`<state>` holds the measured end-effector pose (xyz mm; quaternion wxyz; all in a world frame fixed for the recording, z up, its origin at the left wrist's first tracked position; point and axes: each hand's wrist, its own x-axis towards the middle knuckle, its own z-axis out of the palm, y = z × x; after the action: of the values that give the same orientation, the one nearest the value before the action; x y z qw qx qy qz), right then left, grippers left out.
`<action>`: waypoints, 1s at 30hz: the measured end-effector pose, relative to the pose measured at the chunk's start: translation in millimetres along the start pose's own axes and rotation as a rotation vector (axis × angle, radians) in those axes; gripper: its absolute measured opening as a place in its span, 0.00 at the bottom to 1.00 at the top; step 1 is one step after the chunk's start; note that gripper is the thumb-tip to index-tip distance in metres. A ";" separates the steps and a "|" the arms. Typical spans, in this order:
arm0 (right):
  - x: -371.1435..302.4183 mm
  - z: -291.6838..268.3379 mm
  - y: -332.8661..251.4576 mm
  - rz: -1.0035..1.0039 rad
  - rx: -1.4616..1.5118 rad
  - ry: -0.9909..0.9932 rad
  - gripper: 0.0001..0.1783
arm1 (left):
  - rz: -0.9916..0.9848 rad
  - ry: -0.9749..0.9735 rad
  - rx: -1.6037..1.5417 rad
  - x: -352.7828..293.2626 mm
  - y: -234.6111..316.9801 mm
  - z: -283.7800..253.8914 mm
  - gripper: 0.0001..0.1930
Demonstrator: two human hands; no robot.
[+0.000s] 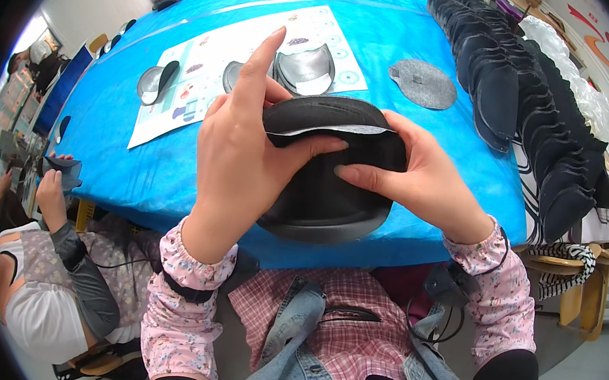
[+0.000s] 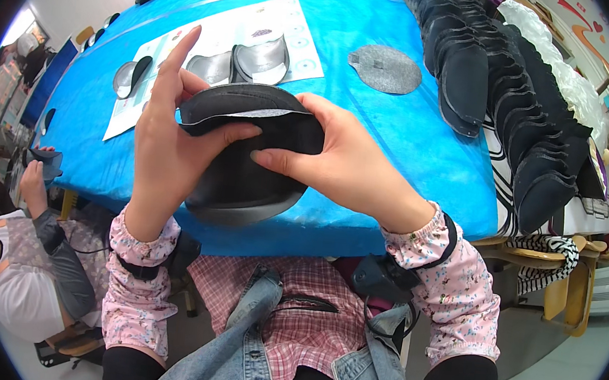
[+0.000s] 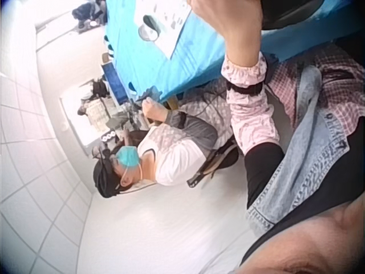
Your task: The recorder is inspecting and assembling shoe upper components at a workstation.
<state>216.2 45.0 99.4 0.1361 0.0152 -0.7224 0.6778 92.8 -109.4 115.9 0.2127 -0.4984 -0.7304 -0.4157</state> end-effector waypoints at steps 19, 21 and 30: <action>-3.9 -13.1 -8.8 -0.024 -0.116 0.062 0.06 | -0.242 -0.189 -0.620 -26.1 -27.4 -15.1 0.08; -6.9 -15.3 -10.0 0.003 -0.134 0.048 0.05 | -0.258 -0.203 -0.631 -26.9 -27.4 -17.5 0.08; -13.5 -20.2 -12.3 -0.486 -0.902 -0.095 0.08 | -0.216 -0.342 -0.446 -29.5 -7.7 -41.0 0.09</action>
<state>235.3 61.6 109.3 0.2495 0.1534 -0.9239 0.2462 93.7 -160.5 114.6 -0.0737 -0.5152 -0.6951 -0.4959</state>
